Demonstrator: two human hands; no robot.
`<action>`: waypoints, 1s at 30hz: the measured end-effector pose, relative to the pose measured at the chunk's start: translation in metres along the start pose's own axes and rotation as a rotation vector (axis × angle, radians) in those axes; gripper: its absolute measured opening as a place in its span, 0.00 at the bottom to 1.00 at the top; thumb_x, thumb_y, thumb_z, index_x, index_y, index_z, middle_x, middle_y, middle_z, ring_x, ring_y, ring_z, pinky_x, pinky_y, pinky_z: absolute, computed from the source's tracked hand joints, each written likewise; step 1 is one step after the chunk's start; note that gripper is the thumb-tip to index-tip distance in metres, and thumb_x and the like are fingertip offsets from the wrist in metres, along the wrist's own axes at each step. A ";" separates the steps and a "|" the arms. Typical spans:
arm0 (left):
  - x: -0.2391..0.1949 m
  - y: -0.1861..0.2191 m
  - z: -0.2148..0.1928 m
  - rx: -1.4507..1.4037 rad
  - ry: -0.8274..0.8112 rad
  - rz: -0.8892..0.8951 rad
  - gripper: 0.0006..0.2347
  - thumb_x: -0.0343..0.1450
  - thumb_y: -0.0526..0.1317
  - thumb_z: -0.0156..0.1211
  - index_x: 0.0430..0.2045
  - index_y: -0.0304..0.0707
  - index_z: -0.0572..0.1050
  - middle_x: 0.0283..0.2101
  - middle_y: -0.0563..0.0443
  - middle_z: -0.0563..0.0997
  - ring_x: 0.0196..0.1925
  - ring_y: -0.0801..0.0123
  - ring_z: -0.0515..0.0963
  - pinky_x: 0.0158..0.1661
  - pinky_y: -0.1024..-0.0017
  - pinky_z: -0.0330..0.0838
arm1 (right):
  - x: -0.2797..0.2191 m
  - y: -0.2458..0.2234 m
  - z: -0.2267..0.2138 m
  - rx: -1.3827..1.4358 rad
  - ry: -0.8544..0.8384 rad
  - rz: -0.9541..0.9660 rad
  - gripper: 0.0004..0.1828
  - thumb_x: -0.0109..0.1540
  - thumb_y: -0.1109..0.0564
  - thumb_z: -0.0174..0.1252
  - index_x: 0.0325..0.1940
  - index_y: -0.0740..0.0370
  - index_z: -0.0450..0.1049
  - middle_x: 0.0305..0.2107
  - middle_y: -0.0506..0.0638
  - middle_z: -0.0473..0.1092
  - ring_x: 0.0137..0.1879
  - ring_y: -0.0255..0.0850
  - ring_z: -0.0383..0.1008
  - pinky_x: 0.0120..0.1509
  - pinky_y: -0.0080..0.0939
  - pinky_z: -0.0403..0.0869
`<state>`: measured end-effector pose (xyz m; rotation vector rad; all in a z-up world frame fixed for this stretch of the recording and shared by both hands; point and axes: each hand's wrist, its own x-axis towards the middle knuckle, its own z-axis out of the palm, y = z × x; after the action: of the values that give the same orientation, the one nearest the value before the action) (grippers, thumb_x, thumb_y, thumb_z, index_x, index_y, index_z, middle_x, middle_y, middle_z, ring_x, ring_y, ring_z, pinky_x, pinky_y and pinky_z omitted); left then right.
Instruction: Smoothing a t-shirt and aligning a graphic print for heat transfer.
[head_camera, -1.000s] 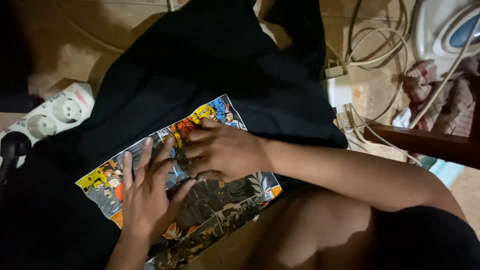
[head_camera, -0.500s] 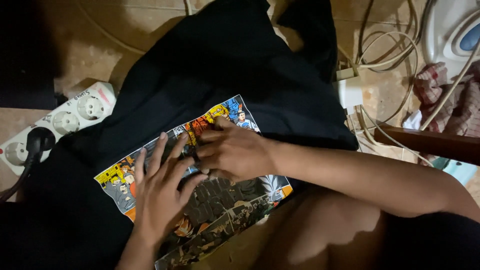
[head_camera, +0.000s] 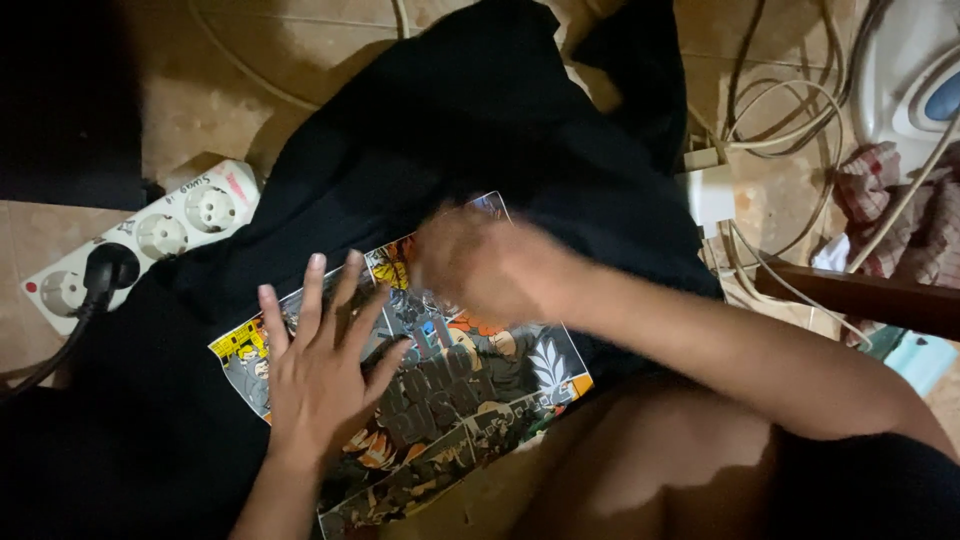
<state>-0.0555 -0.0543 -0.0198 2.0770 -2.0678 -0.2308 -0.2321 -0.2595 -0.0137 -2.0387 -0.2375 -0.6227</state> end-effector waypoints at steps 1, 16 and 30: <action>0.001 0.001 0.000 0.001 -0.002 0.000 0.25 0.76 0.60 0.44 0.66 0.51 0.69 0.78 0.49 0.58 0.80 0.48 0.51 0.73 0.35 0.35 | 0.005 0.005 -0.016 0.002 0.002 0.000 0.12 0.71 0.59 0.45 0.41 0.65 0.73 0.41 0.61 0.74 0.51 0.57 0.76 0.63 0.59 0.73; 0.004 -0.002 -0.007 0.069 -0.104 -0.055 0.34 0.74 0.71 0.30 0.76 0.65 0.50 0.80 0.44 0.45 0.81 0.49 0.38 0.69 0.29 0.29 | -0.039 -0.018 -0.047 -0.877 -0.383 0.312 0.33 0.71 0.32 0.46 0.76 0.47 0.64 0.72 0.42 0.62 0.80 0.59 0.49 0.80 0.68 0.48; -0.017 -0.022 -0.024 0.102 0.032 0.026 0.21 0.78 0.52 0.50 0.69 0.62 0.67 0.76 0.47 0.62 0.79 0.48 0.58 0.68 0.34 0.58 | -0.032 -0.013 -0.069 -0.905 -0.316 0.351 0.25 0.75 0.46 0.36 0.70 0.52 0.70 0.68 0.56 0.67 0.78 0.58 0.58 0.78 0.66 0.55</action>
<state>-0.0280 -0.0367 -0.0025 2.0944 -2.1287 -0.0898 -0.2882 -0.3087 0.0082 -2.9558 0.2795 -0.1738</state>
